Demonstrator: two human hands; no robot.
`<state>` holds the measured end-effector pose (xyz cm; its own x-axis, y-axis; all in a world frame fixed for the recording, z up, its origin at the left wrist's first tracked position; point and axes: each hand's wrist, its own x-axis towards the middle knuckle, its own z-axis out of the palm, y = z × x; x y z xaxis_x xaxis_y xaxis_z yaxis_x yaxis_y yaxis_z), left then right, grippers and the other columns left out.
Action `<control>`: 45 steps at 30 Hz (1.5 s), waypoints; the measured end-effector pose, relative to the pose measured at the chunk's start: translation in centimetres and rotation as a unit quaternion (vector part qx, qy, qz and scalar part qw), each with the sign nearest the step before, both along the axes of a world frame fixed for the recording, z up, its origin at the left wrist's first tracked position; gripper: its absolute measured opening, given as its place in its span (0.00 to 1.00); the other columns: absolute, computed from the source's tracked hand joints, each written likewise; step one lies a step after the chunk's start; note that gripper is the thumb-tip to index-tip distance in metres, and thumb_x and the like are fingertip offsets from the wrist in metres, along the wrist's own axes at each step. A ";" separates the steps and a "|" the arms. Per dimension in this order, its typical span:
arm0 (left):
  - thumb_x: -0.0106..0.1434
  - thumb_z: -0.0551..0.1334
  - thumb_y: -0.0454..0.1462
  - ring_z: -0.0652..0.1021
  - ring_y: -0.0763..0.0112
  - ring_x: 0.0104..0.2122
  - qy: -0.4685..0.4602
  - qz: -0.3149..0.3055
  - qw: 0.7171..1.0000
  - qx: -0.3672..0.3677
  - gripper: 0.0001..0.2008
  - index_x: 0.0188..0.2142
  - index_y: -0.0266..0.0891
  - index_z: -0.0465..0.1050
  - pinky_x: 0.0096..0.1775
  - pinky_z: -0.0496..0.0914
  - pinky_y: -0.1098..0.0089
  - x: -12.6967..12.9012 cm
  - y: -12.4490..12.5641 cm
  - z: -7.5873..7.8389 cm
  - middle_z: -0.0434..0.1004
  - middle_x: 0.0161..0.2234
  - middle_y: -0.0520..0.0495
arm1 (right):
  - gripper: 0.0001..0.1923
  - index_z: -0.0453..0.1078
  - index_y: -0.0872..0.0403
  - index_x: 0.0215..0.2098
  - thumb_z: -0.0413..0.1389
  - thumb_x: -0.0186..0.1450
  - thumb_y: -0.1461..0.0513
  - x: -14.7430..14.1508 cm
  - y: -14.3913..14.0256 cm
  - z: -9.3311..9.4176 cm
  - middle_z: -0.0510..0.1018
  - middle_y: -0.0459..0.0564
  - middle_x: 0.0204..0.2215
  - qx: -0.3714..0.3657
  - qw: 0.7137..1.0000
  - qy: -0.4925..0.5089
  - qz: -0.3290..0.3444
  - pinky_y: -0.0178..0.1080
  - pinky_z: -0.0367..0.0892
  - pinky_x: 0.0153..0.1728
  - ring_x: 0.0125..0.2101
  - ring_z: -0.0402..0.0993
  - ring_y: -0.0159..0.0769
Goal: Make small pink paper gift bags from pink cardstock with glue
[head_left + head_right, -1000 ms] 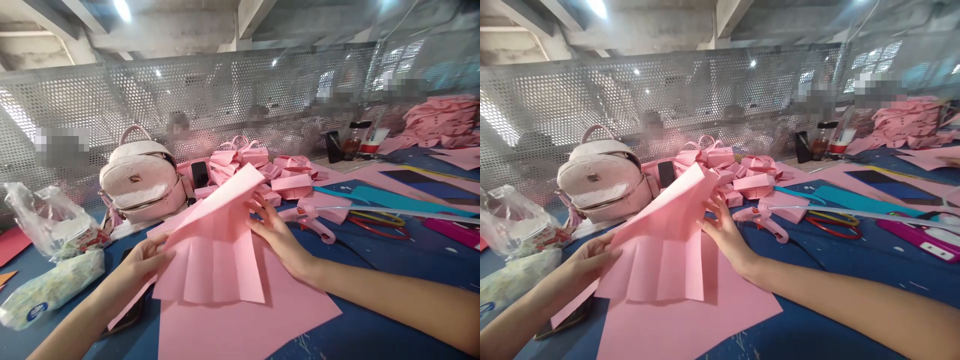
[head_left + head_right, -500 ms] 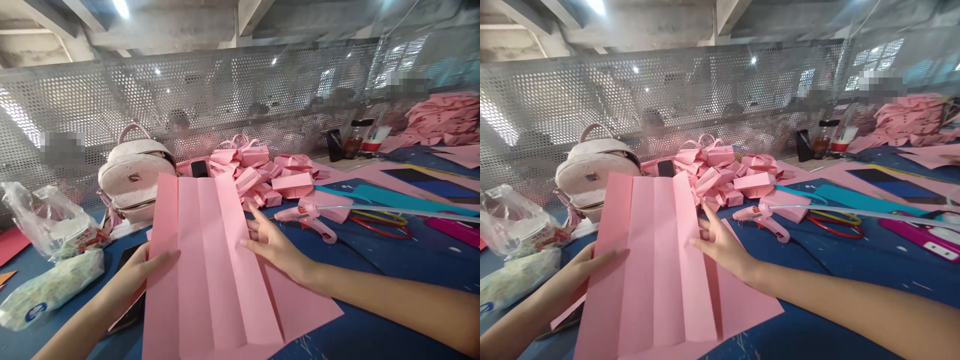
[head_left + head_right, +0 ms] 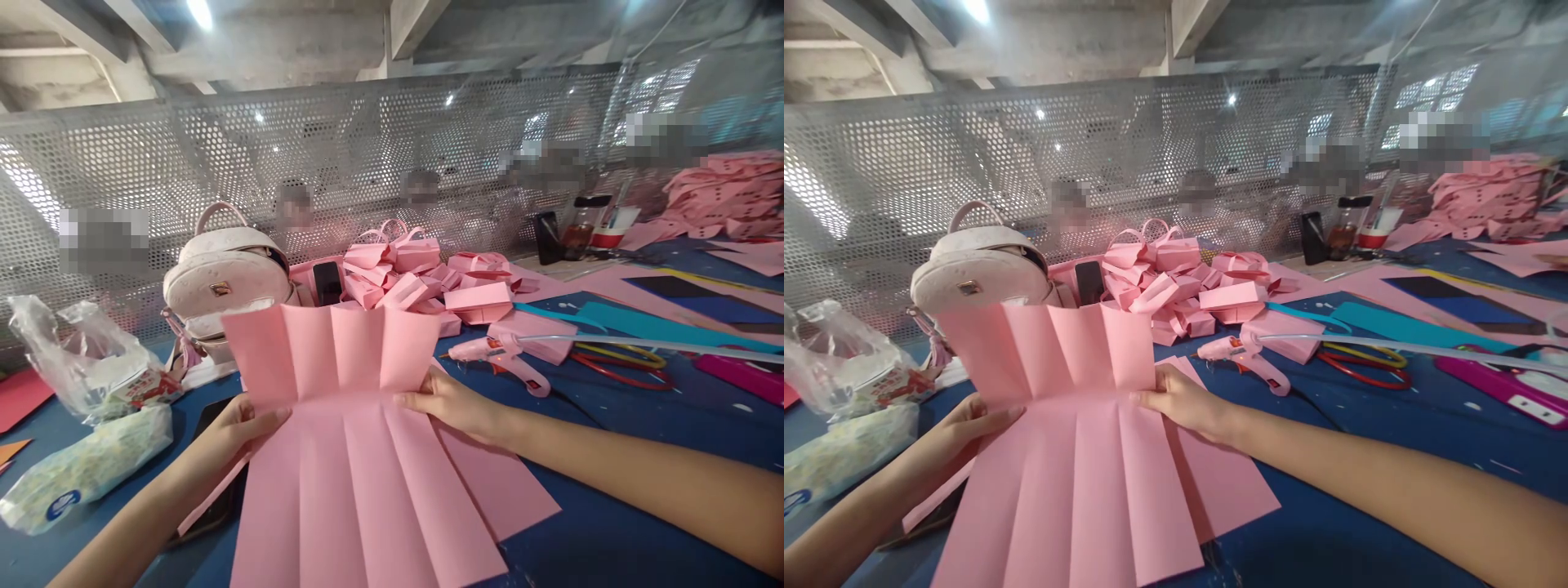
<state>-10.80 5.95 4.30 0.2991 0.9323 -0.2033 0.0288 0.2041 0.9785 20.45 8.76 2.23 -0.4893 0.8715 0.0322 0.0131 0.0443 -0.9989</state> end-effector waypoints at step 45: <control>0.63 0.69 0.48 0.82 0.59 0.46 -0.108 0.022 0.989 -0.096 0.20 0.49 0.40 0.76 0.46 0.75 0.65 3.6 -2.9 -1.2 0.82 0.47 0.42 | 0.42 0.64 0.53 0.63 0.73 0.54 0.58 -1.0 -3.3 0.3 0.77 0.56 0.55 -0.157 0.975 0.049 0.150 0.45 0.69 0.55 0.54 0.75 0.47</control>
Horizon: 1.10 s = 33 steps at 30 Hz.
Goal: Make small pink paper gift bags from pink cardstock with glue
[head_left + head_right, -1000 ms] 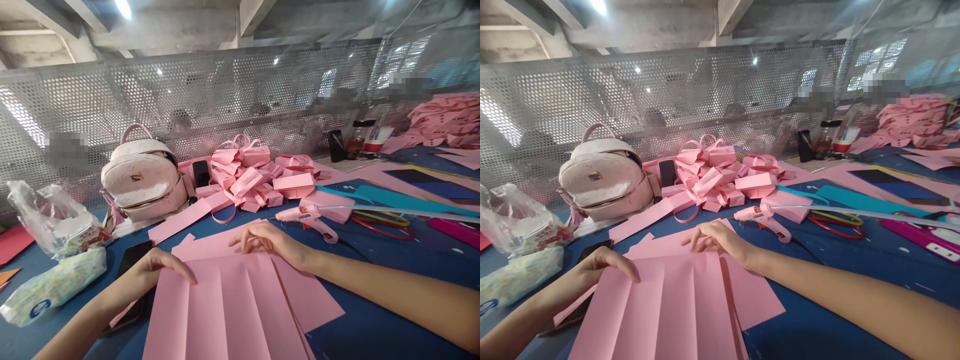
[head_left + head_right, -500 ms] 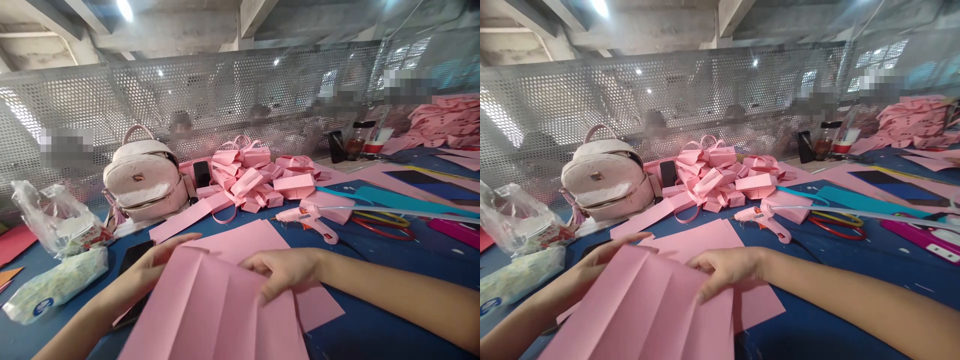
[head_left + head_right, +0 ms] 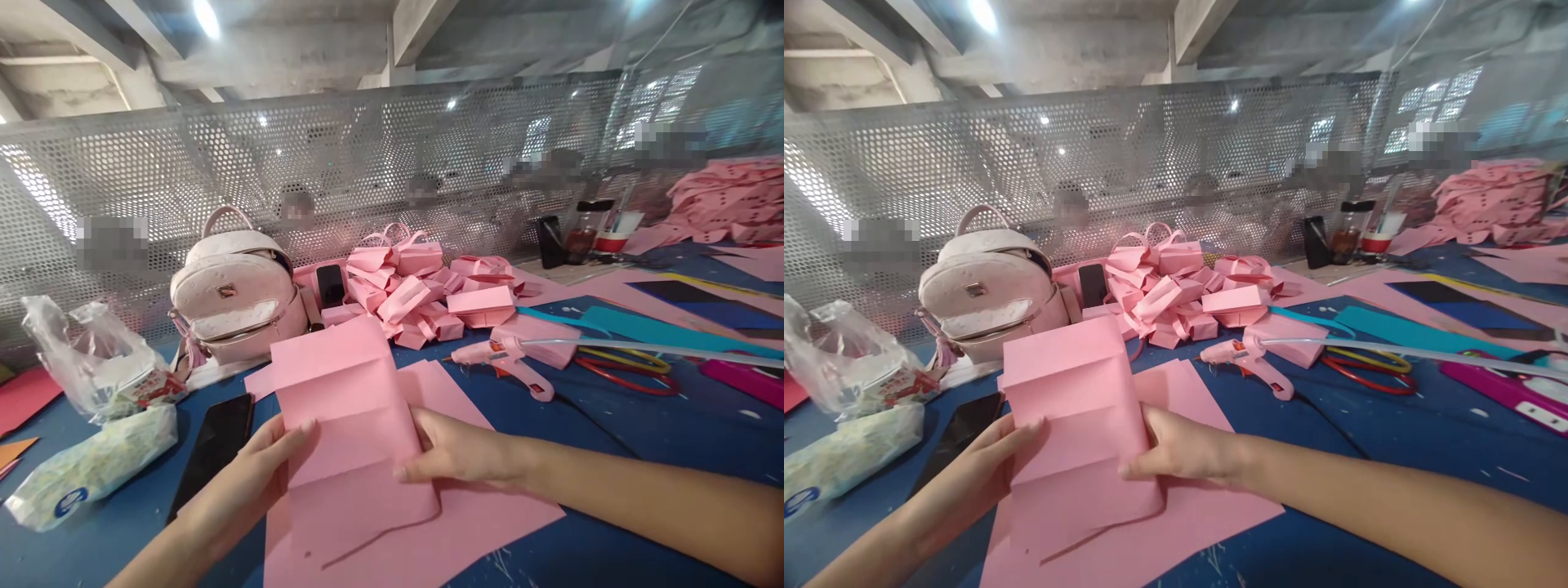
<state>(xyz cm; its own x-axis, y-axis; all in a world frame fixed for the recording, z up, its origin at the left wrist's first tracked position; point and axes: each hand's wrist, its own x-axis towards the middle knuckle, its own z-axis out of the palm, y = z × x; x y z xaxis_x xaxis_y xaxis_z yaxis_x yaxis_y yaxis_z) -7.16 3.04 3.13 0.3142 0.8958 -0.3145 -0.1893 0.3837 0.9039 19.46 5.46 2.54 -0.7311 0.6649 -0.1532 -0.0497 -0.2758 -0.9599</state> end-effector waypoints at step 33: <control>0.68 0.57 0.33 0.79 0.62 0.25 0.468 -0.020 0.660 0.588 0.25 0.64 0.48 0.69 0.30 0.69 0.71 -0.5 -2.6 3.9 0.81 0.26 0.47 | 0.21 0.64 0.48 0.43 0.69 0.59 0.56 1.2 0.2 3.9 0.73 0.44 0.38 0.331 0.928 -0.083 -0.153 0.32 0.67 0.32 0.35 0.72 0.32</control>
